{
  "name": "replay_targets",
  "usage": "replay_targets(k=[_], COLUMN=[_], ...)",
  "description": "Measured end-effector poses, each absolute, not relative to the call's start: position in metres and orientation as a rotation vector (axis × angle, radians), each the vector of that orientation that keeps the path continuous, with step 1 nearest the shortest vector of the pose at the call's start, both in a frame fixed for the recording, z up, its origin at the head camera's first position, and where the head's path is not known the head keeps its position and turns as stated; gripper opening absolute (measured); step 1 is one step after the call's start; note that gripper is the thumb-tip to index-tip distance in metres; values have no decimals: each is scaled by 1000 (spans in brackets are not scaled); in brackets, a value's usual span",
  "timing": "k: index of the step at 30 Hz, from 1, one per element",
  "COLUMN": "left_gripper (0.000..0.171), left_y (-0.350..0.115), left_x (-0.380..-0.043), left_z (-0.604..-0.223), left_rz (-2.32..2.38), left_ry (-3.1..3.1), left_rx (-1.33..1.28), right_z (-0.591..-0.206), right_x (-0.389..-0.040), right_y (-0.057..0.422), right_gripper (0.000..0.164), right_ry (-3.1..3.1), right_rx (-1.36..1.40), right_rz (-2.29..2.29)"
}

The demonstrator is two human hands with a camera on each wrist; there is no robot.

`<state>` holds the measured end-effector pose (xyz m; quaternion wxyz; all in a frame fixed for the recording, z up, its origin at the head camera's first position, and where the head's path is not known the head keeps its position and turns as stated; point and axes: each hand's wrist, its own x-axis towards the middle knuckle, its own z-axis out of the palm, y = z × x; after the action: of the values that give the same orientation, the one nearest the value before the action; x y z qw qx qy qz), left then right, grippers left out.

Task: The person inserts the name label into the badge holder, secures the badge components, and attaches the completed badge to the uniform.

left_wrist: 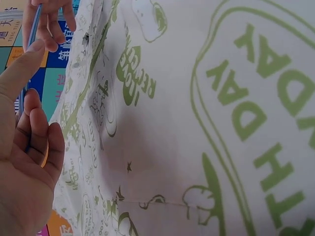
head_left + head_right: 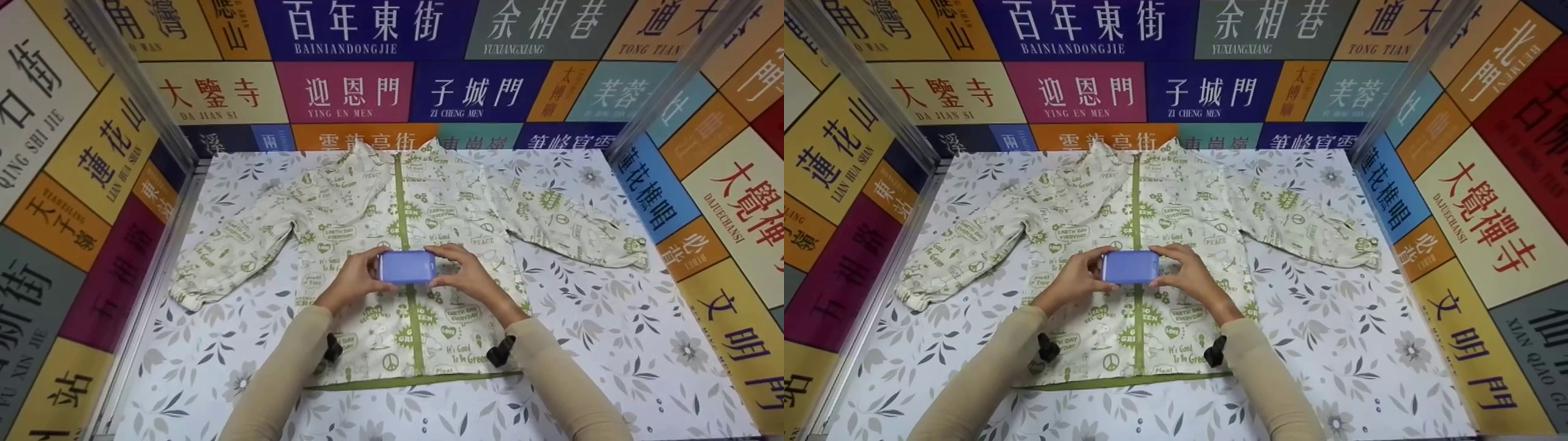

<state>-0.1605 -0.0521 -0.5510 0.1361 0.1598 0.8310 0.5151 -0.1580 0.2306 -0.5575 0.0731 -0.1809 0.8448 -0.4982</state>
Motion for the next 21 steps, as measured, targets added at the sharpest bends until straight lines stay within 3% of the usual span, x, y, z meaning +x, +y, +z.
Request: replay_targets(k=[21], left_gripper=[83], left_y=[-52], left_x=[-161], left_z=[-549], left_rz=[1454], left_ry=[2411], left_rx=[535], right_z=[-557], right_x=[-156], right_y=[230], right_gripper=[74], right_ry=[2582], right_rx=[-528], right_rz=[-1450])
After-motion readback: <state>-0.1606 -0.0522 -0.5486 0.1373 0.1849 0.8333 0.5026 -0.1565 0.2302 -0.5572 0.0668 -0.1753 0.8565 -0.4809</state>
